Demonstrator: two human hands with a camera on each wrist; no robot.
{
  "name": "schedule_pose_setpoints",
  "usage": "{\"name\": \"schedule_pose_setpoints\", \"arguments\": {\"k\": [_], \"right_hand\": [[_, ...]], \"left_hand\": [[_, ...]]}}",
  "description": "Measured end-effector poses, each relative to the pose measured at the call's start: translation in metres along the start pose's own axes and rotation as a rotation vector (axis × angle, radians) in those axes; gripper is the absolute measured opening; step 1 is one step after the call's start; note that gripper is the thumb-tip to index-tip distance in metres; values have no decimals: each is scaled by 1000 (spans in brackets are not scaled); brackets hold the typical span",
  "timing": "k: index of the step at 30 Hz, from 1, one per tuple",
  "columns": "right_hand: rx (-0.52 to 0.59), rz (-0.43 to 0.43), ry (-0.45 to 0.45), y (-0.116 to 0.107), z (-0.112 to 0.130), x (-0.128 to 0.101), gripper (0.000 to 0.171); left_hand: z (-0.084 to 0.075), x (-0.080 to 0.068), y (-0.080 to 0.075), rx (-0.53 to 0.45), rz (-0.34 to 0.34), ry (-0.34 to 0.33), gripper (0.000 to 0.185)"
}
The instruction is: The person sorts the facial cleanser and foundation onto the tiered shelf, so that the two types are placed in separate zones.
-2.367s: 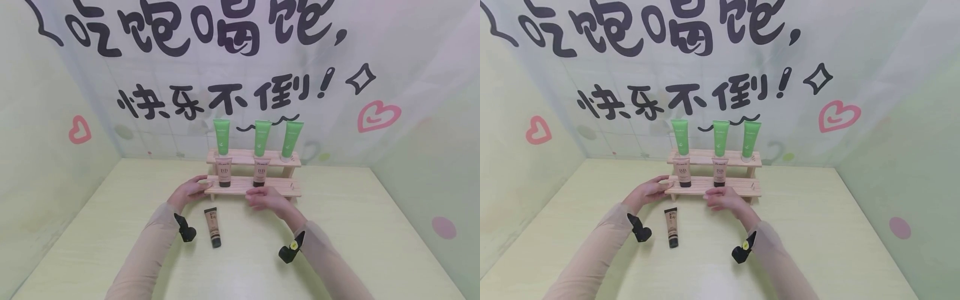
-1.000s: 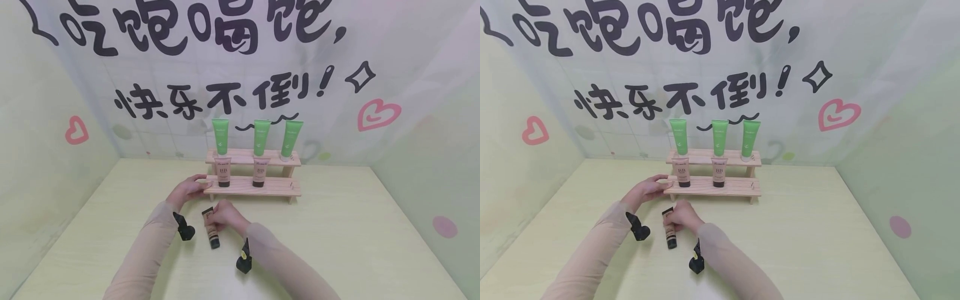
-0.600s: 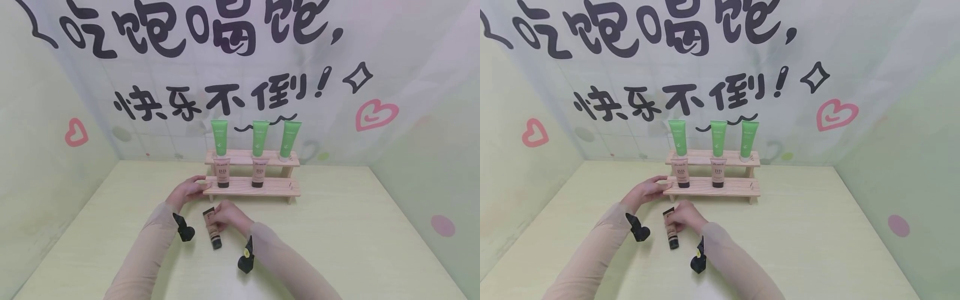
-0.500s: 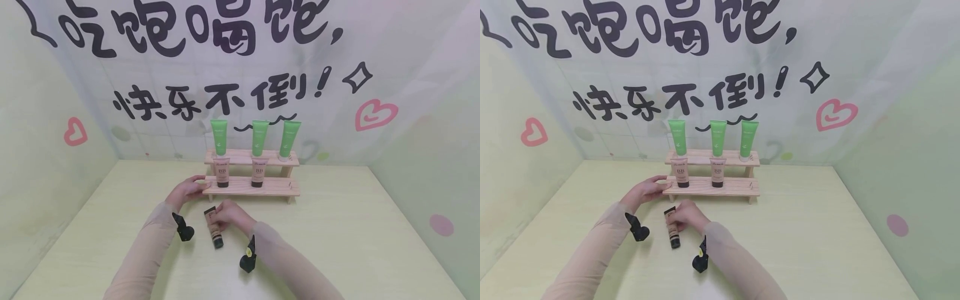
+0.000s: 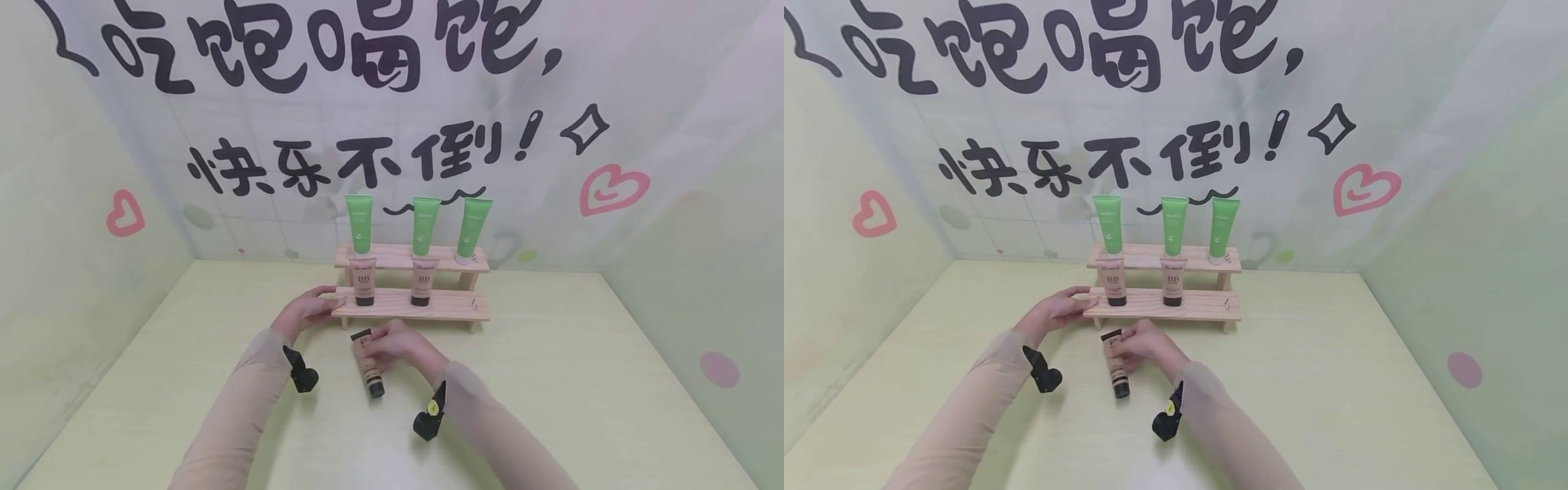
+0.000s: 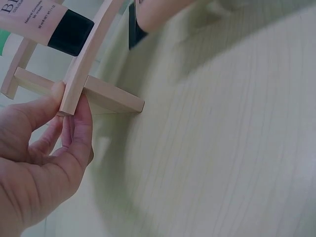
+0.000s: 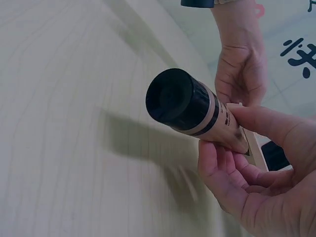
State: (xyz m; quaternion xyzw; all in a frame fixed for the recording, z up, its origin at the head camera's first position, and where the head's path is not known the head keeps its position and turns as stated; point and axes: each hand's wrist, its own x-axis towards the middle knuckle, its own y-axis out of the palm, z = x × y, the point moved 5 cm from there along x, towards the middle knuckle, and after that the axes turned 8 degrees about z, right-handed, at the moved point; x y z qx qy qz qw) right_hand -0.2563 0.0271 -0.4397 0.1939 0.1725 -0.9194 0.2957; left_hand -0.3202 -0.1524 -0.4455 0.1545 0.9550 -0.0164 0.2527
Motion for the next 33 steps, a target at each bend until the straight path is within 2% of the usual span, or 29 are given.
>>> {"name": "schedule_pose_setpoints", "arguments": {"k": [5,11,17,33], "right_hand": [[19,14,-7,-14,-3,-8,36],[19,-9,-16,-35,-10,-18,35],[-1,-34,-30,-54,-15,-30,35],[45,-158,-85,-109,-19,-60,43]], "left_hand": [[1,2,-1,3,-2,-2,63],[1,1,-2,34,-14,-13,62],[1,1,-1,19,-17,-14,62],[-1,-6,3,4,10,10,65]]}}
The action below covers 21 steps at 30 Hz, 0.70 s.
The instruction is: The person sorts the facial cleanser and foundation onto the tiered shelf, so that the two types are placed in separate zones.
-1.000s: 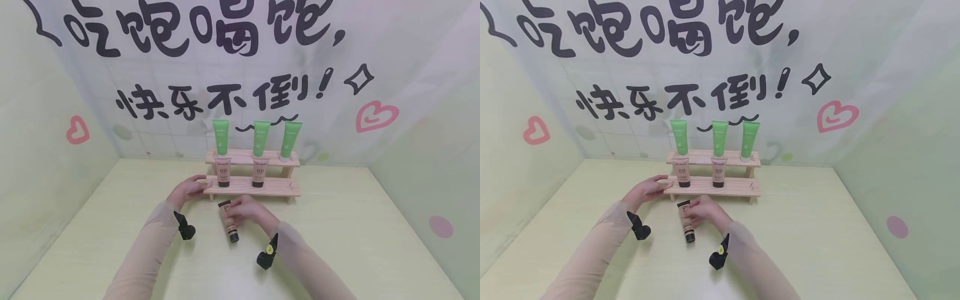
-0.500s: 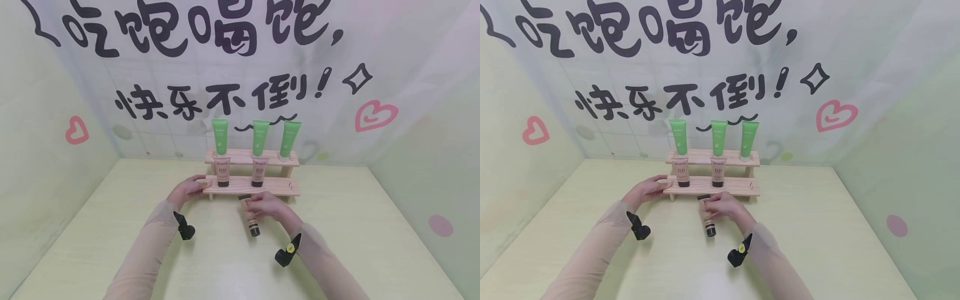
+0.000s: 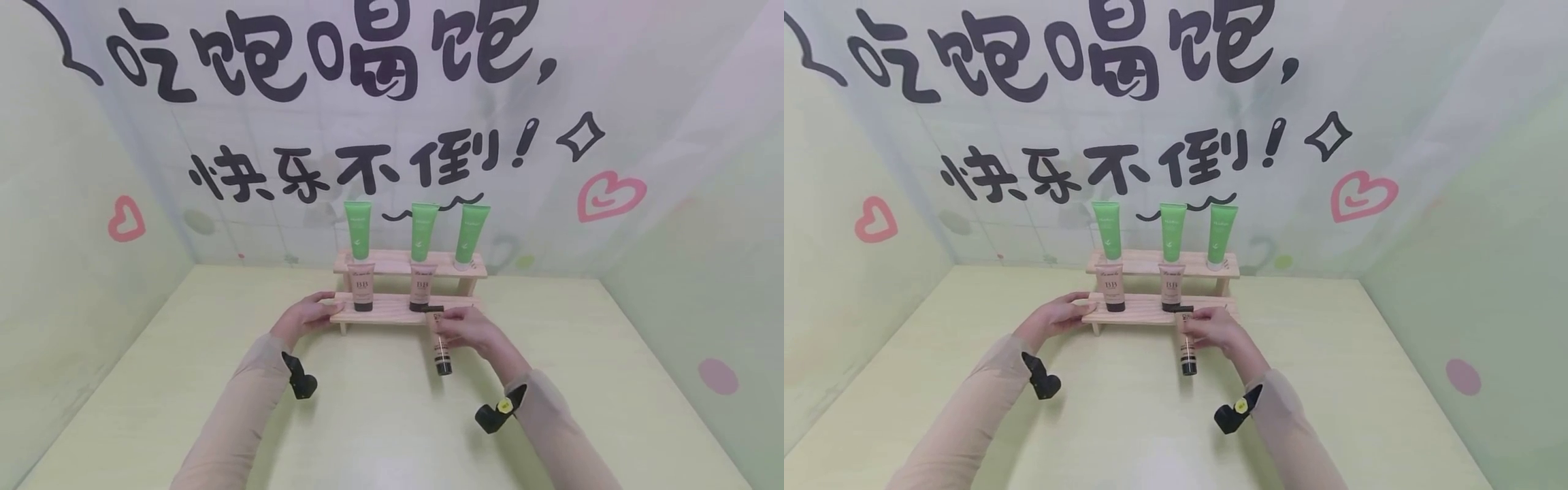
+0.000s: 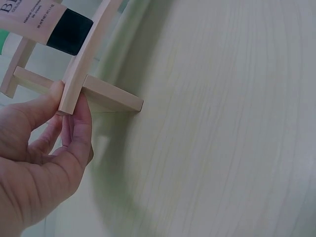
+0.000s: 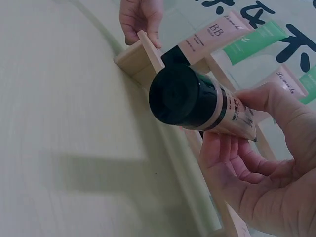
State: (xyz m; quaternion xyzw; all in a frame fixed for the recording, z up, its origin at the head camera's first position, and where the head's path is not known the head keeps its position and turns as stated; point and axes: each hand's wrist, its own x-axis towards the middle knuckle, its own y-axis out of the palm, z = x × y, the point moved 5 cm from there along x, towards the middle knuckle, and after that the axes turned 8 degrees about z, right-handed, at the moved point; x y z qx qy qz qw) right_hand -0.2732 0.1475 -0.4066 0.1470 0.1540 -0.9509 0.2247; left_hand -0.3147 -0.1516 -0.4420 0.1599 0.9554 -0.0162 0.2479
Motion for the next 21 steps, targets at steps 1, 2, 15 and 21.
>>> {"name": "schedule_pose_setpoints", "arguments": {"k": [1,2,15,21], "right_hand": [[3,-12,-2,-4,0,-1,44],[9,-28,1,-7,1,-1,44],[-5,-171,-40,-43,17,-9,51],[60,-266,-93,-52,25,-10,50]], "left_hand": [[0,0,0,-7,-3,1,65],[1,0,0,-11,-9,-1,64],[1,1,-2,-13,-26,-8,63],[3,2,-1,-13,-22,-8,64]]}}
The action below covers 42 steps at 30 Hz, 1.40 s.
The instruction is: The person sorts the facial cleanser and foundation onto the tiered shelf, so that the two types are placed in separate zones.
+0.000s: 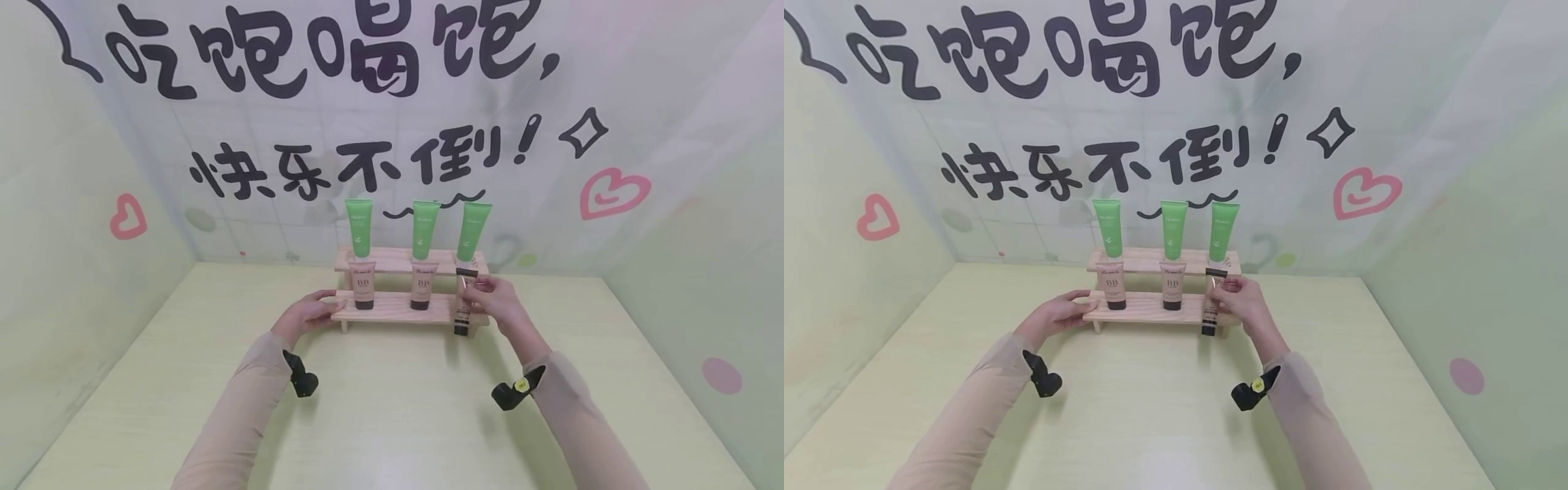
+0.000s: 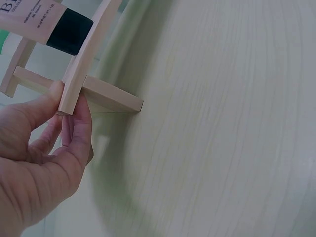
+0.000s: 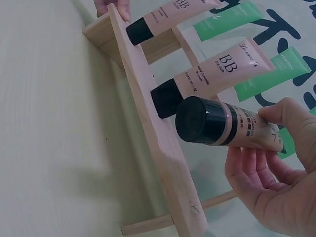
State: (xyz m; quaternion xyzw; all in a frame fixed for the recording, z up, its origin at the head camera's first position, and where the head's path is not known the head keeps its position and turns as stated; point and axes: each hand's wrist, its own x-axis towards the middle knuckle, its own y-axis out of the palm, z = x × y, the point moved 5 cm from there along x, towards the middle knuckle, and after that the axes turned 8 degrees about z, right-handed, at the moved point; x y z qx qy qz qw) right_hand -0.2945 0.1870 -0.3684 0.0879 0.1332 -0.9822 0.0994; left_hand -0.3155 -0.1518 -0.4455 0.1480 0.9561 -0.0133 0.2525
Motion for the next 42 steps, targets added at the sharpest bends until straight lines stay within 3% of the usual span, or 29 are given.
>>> {"name": "schedule_pose_setpoints", "arguments": {"k": [8,23,30,42], "right_hand": [[81,-81,-70,-12,7,9,47],[-52,-183,-169,-19,4,23,48],[-104,-213,-264,-18,0,26,45],[-76,-175,-374,-8,-10,28,45]], "left_hand": [[1,2,-1,-5,2,6,64],[2,2,-3,-20,6,11,62],[1,0,-2,-35,17,19,63],[1,2,-3,-40,16,9,63]]}}
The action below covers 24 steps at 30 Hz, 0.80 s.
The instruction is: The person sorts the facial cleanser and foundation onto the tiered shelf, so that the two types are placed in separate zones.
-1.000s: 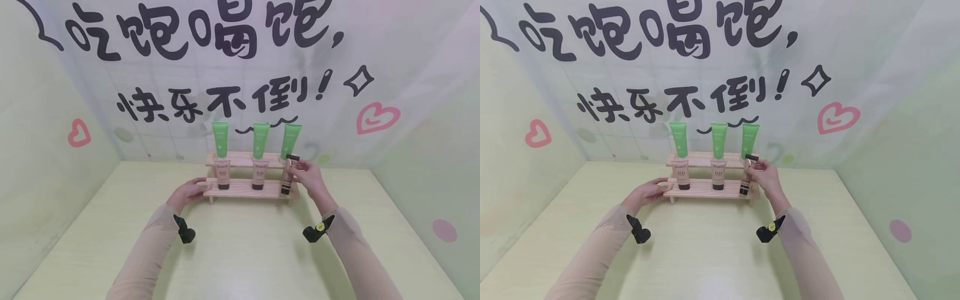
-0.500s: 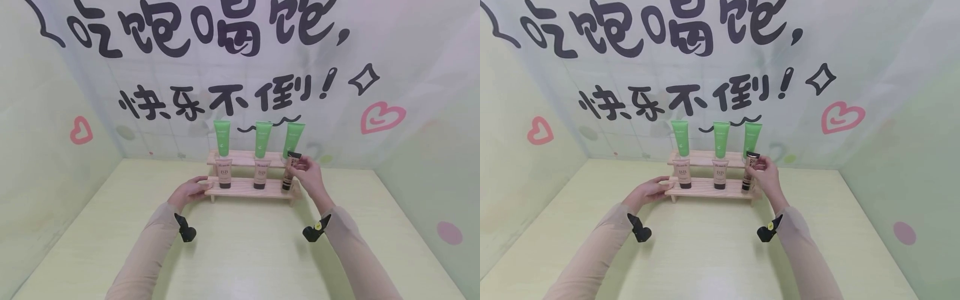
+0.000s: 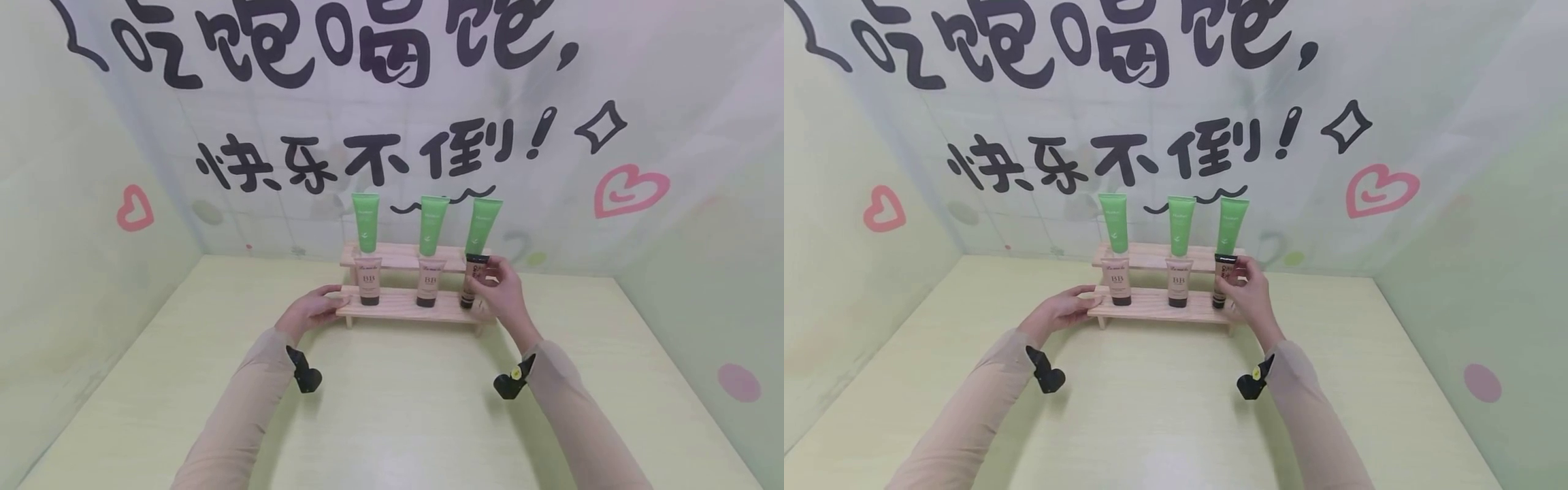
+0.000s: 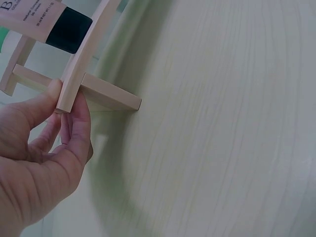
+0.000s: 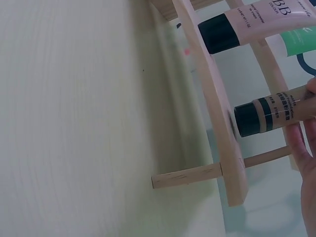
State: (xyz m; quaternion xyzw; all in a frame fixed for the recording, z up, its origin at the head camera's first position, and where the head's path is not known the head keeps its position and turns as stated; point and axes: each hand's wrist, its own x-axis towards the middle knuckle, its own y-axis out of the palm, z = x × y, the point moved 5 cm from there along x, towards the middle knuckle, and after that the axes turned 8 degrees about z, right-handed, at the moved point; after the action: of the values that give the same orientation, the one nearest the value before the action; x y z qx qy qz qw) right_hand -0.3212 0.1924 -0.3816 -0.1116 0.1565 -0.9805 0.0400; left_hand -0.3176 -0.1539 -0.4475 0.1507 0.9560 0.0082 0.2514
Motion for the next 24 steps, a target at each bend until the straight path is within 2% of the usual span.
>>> {"name": "schedule_pose_setpoints", "arguments": {"k": [8,14,24], "right_hand": [[40,10,-41,-2,-6,-4,47],[54,67,-15,0,-3,-5,48],[65,149,-16,5,-13,-4,43]], "left_hand": [[0,1,-3,5,-3,-6,63],[1,3,-5,3,11,0,63],[3,3,-8,6,-5,-5,62]]}}
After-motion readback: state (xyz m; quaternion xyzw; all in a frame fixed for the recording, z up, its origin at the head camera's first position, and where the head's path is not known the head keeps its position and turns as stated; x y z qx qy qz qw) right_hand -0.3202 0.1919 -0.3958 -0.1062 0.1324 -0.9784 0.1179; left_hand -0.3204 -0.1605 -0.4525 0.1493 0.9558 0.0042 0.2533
